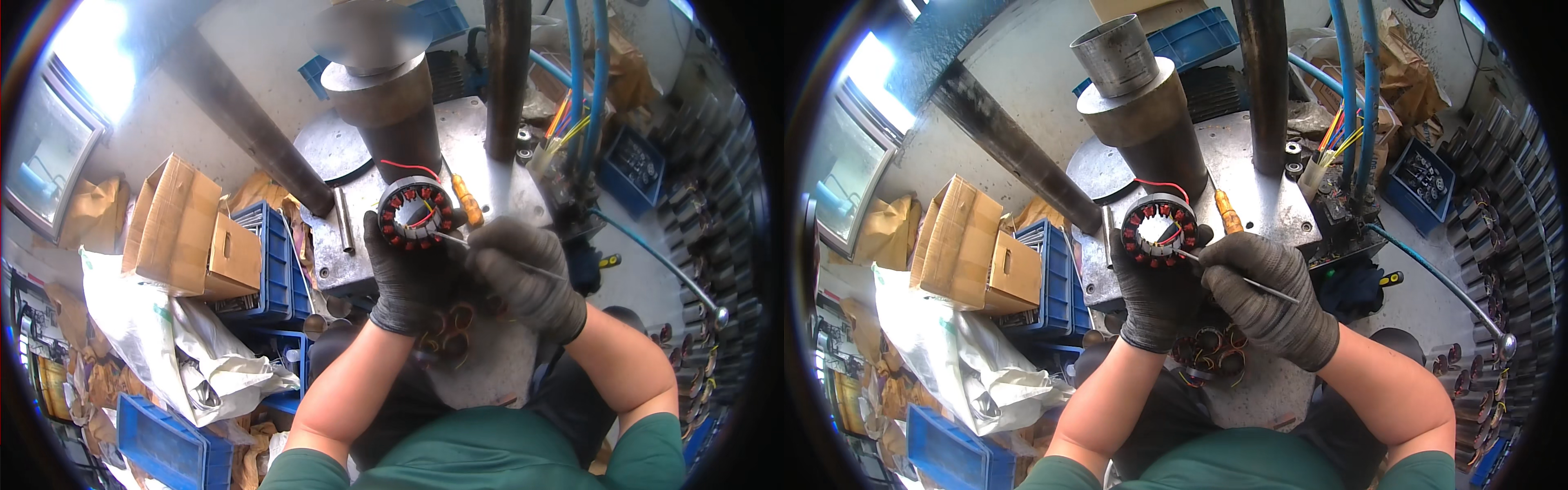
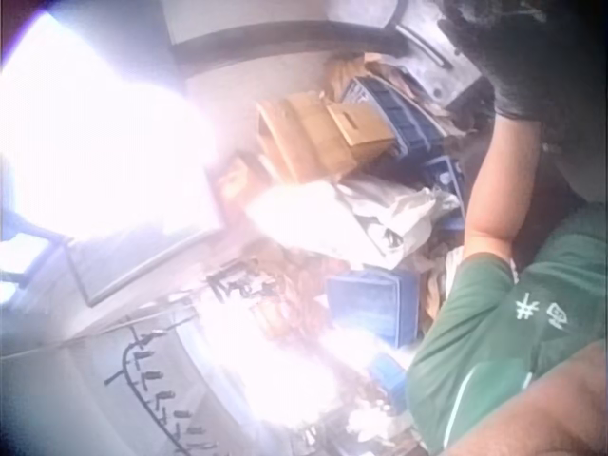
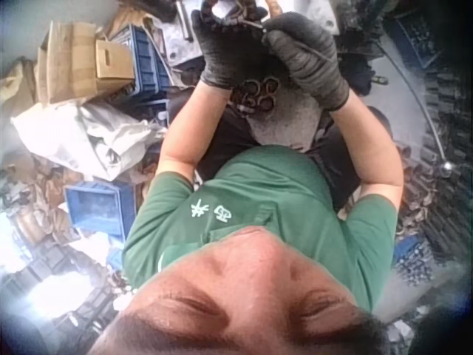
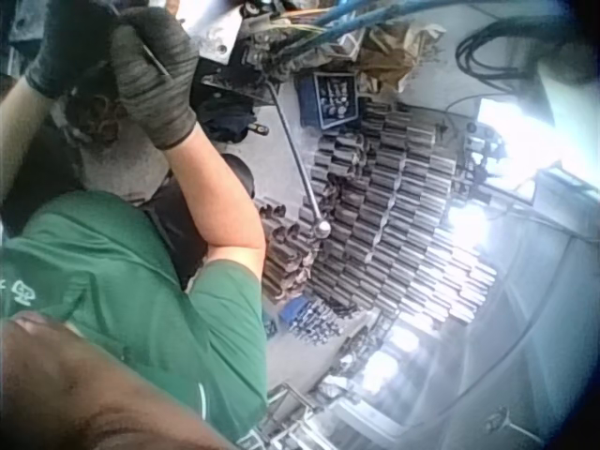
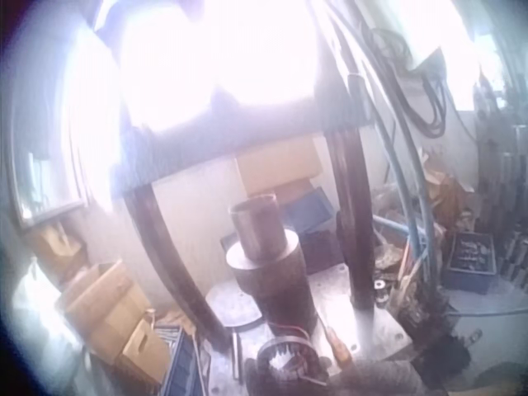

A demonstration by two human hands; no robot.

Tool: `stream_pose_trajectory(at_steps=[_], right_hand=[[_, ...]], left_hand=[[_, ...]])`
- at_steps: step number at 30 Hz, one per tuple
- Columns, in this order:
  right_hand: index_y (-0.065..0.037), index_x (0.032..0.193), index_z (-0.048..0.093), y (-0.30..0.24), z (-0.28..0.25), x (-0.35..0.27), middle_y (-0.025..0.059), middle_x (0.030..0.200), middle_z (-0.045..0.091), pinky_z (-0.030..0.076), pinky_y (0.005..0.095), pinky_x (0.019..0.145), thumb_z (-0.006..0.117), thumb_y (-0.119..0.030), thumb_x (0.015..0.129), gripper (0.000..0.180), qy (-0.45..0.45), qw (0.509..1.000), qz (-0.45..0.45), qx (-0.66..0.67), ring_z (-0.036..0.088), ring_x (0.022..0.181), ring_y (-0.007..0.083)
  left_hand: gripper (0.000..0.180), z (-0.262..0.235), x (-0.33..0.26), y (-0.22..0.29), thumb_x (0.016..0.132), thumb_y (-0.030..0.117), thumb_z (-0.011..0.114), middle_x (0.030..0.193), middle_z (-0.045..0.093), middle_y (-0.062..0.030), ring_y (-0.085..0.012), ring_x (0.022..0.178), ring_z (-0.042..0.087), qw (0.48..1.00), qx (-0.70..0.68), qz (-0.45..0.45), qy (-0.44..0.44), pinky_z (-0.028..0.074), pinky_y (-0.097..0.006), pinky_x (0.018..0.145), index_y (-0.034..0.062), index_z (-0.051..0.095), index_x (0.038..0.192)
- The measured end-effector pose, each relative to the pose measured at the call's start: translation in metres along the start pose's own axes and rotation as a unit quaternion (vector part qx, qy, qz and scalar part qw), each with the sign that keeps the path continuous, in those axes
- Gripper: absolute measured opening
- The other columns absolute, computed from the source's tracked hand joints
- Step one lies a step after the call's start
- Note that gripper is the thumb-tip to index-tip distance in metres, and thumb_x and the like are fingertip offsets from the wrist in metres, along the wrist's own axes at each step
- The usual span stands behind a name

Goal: The recorder manually adjusts wires on a motor stator using a small tool and then uses a press machine to fit a metal housing onto the motor component.

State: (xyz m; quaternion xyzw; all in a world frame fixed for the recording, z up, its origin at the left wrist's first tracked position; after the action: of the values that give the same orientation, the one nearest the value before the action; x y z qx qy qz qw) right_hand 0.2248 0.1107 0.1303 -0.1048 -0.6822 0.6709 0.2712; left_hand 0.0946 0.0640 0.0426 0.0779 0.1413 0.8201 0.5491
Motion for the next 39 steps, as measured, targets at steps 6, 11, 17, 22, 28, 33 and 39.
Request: stream_pose_trajectory(at_steps=[6,11,17,22,28,33,39], right_hand=[[-0.002,0.111,0.071,0.004,-0.013,0.001,0.0042,0.093,0.072,0.056,0.0290,0.078,0.065,-0.008,0.100,0.013,0.035,0.999,-0.010,0.016,0.066,0.084,0.0108],[-0.002,0.108,0.071,-0.002,-0.018,0.004,0.0058,0.090,0.071,0.055,0.0311,0.076,0.067,-0.008,0.098,0.013,0.042,0.997,-0.036,-0.053,0.066,0.082,0.0124],[-0.002,0.106,0.070,-0.006,-0.014,0.004,0.0078,0.086,0.070,0.055,0.0328,0.075,0.065,-0.005,0.096,0.012,0.025,0.993,-0.054,-0.107,0.068,0.080,0.0160],[-0.002,0.105,0.069,-0.007,-0.016,0.002,0.0076,0.086,0.071,0.055,0.0324,0.075,0.064,-0.005,0.096,0.011,0.025,0.993,-0.046,-0.106,0.068,0.079,0.0158],[-0.002,0.108,0.069,-0.004,-0.019,0.000,0.0052,0.088,0.071,0.054,0.0300,0.075,0.065,-0.006,0.097,0.013,-0.003,0.993,-0.045,-0.107,0.066,0.080,0.0112],[-0.002,0.111,0.069,-0.009,-0.024,-0.001,0.0042,0.089,0.071,0.054,0.0282,0.076,0.064,-0.011,0.101,0.015,0.006,0.997,-0.052,-0.049,0.064,0.082,0.0097],[-0.003,0.112,0.070,-0.010,-0.023,0.003,0.0031,0.090,0.072,0.054,0.0282,0.077,0.064,-0.012,0.101,0.015,-0.001,0.994,-0.072,-0.083,0.064,0.082,0.0092]], left_hand=[[0.086,-0.005,-0.005,-0.009,0.097,0.080,0.038,0.128,0.065,-0.0193,-0.0333,0.118,0.062,0.996,-0.056,-0.024,0.060,0.051,-0.049,0.104,0.0082,0.055,0.142],[0.094,-0.009,-0.001,-0.007,0.093,0.084,0.042,0.137,0.059,-0.0206,-0.0339,0.119,0.058,0.995,-0.094,-0.033,0.027,0.050,-0.050,0.103,0.0071,0.051,0.145],[0.094,0.008,-0.008,-0.009,0.092,0.085,0.041,0.133,0.060,-0.0206,-0.0348,0.119,0.058,0.995,-0.087,-0.049,-0.004,0.050,-0.051,0.101,0.0074,0.052,0.144],[0.096,0.013,-0.006,-0.009,0.091,0.085,0.041,0.133,0.060,-0.0205,-0.0339,0.118,0.058,0.994,-0.095,-0.043,-0.018,0.051,-0.049,0.099,0.0065,0.053,0.144],[0.095,0.000,-0.004,-0.003,0.092,0.084,0.040,0.133,0.061,-0.0211,-0.0323,0.116,0.059,0.997,-0.071,-0.028,-0.004,0.051,-0.046,0.098,0.0060,0.052,0.146],[0.092,0.003,-0.003,-0.004,0.094,0.082,0.040,0.134,0.061,-0.0206,-0.0317,0.116,0.059,0.993,-0.098,-0.038,-0.045,0.049,-0.045,0.099,0.0063,0.051,0.146],[0.090,0.008,-0.003,-0.004,0.087,0.071,0.067,0.127,0.062,-0.0148,-0.0276,0.117,0.060,0.992,-0.118,-0.016,-0.041,0.049,-0.042,0.108,0.0016,0.051,0.142]])
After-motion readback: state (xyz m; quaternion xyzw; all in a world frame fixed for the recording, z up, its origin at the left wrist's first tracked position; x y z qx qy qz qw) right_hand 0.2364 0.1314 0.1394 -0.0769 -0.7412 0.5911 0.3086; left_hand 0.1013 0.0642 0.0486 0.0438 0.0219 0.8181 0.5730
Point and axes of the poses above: each hand's wrist, its own x-axis towards the middle knuckle, its own z-axis out of the palm, y = z × x, the point moved 10 cm from there along x, towards the middle knuckle
